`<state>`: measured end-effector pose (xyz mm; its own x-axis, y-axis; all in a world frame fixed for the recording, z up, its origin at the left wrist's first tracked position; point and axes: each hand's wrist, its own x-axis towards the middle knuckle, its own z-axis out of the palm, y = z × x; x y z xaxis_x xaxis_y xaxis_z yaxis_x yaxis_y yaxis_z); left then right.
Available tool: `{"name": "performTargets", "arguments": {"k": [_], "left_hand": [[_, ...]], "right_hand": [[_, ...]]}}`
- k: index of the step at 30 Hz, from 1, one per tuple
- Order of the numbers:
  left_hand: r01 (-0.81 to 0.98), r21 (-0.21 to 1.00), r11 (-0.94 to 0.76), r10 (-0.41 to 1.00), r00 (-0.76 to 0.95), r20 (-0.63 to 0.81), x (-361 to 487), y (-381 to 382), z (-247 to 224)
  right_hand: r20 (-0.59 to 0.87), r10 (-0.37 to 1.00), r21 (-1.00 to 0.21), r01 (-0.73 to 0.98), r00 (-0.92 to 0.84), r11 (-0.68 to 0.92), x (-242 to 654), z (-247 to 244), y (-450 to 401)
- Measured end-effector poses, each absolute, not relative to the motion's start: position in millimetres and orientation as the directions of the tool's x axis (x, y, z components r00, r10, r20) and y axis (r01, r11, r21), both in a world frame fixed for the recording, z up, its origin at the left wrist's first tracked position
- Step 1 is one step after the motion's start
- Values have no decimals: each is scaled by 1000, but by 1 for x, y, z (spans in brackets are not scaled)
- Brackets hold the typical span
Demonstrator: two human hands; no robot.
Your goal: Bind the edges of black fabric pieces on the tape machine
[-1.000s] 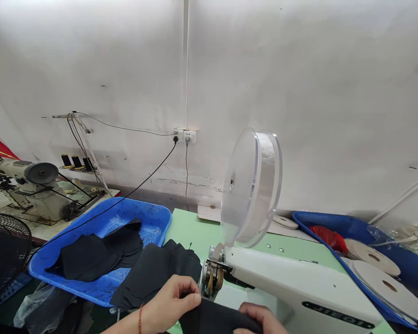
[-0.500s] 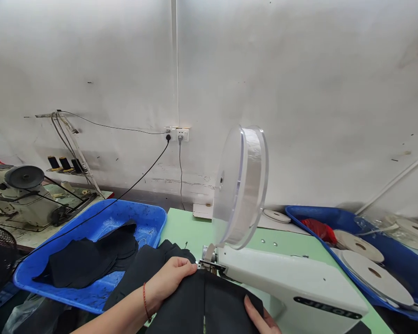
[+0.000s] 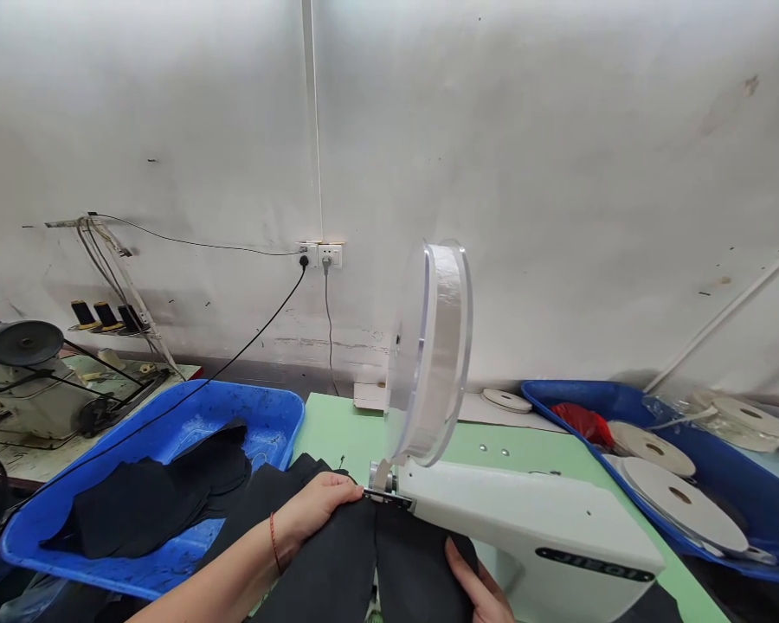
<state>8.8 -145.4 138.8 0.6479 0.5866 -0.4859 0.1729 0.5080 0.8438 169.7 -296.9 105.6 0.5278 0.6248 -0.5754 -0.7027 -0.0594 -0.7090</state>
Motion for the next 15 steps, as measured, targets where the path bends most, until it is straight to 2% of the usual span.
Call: {"name": "performTargets", "arguments": {"k": [3,6,12,15], "left_hand": [[163,845,509,585,655,-478,7,-147,138],[160,844,511,581,659,-477,7,-147,137],[138,831,538,550,690,-471,10,-135,132],[119,818,563,511,728,-457,3,-131,131]], "right_hand": [[-653,627,-624,-771,425,-127,173,109,-299],[-693,602,-580,-803,396,-138,173,113,-299],[-613,619,-613,-790,491,20,160,119,-287],[-600,643,-641,-767,475,-31,156,116,-292]]}}
